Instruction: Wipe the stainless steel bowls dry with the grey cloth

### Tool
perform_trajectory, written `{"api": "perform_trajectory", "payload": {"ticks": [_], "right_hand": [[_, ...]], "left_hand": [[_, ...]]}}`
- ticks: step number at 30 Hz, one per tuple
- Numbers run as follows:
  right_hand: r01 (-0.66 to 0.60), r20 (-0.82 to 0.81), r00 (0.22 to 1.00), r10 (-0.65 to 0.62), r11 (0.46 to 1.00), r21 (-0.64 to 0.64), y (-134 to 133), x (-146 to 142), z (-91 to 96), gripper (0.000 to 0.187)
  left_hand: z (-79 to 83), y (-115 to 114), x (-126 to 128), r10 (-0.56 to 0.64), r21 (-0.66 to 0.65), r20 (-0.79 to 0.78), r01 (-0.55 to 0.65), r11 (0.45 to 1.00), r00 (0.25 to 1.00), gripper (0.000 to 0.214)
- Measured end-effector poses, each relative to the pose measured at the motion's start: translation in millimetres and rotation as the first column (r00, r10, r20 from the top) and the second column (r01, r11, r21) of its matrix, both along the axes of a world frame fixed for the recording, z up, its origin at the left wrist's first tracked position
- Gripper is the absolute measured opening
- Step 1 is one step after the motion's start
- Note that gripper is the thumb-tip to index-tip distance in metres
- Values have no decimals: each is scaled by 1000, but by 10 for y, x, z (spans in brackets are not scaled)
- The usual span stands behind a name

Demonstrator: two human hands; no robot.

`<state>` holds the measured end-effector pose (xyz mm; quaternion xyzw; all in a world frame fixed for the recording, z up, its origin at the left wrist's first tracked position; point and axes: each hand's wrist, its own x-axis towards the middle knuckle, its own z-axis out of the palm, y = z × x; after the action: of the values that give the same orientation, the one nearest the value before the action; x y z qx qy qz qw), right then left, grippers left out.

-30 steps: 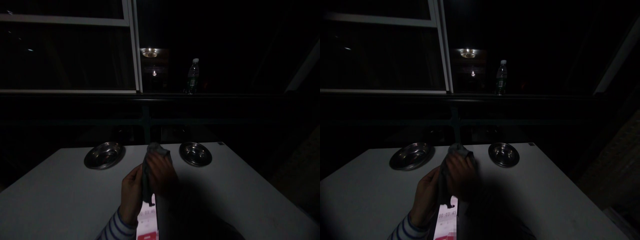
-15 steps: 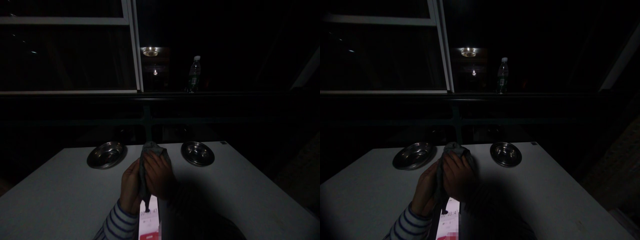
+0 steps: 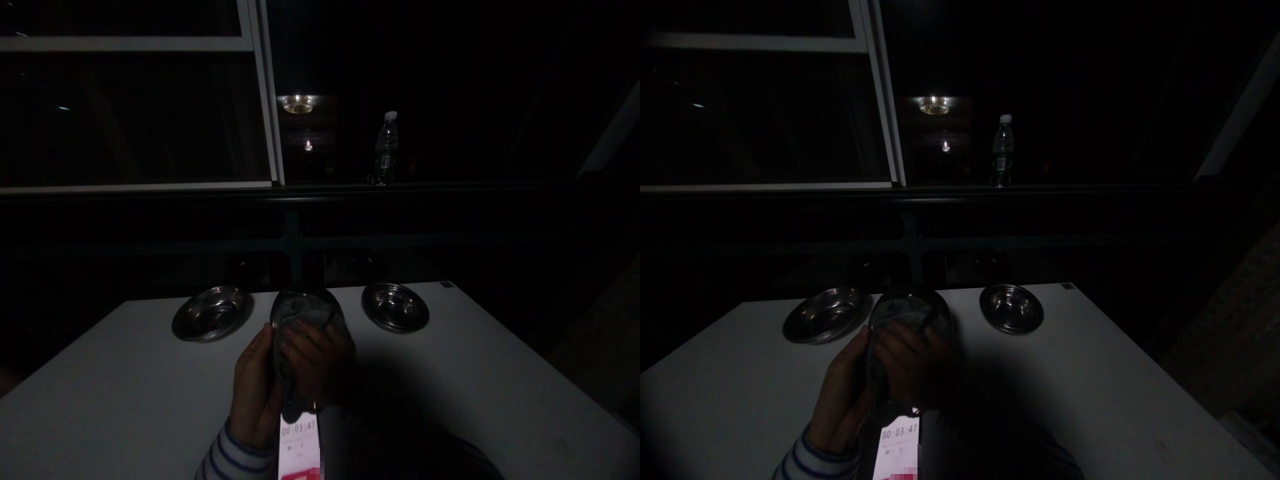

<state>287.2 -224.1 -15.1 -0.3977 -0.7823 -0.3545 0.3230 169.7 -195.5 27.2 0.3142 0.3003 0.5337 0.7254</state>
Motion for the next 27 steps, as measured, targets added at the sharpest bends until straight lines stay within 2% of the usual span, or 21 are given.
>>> {"api": "perform_trajectory", "payload": {"ticks": [3, 6, 9, 12, 15, 17, 19, 24, 27], "right_hand": [[-1, 15, 1000, 0, 999, 33, -13, -1, 17, 31], [-36, -25, 999, 34, 993, -113, 55, 64, 178, 34], [-49, -230, 973, -16, 960, -276, 197, 218, 372, 37], [-42, -418, 903, -101, 947, -319, 251, 294, 361, 41], [21, -336, 936, -106, 969, -248, 146, 174, 203, 44], [-33, -180, 984, -12, 969, -246, 69, 73, 149, 44], [-65, -138, 990, 30, 964, -258, 54, 35, 181, 43], [-24, -336, 936, -104, 934, -356, 159, 77, 387, 41], [-98, -305, 952, -14, 932, -349, 196, 70, 432, 44]], "left_hand": [[8, -18, -27, -27, -32, 28, 28, 999, 999, 21], [5, -65, -16, -26, -65, 58, 30, 997, 998, 16], [27, -92, -6, -9, -54, 31, 11, 998, 999, 16], [56, -72, -19, 37, -21, -20, -38, 999, 999, 20], [47, -41, -39, 22, -27, -9, -23, 999, 1000, 20], [22, -39, -44, -12, -44, 8, 12, 999, 1000, 20], [-3, -56, -42, -26, -49, 9, 27, 998, 1000, 20], [-1, -88, -28, 7, 5, -99, -7, 1000, 995, 20], [27, -71, -39, 49, 41, -137, -44, 998, 989, 23]]}}
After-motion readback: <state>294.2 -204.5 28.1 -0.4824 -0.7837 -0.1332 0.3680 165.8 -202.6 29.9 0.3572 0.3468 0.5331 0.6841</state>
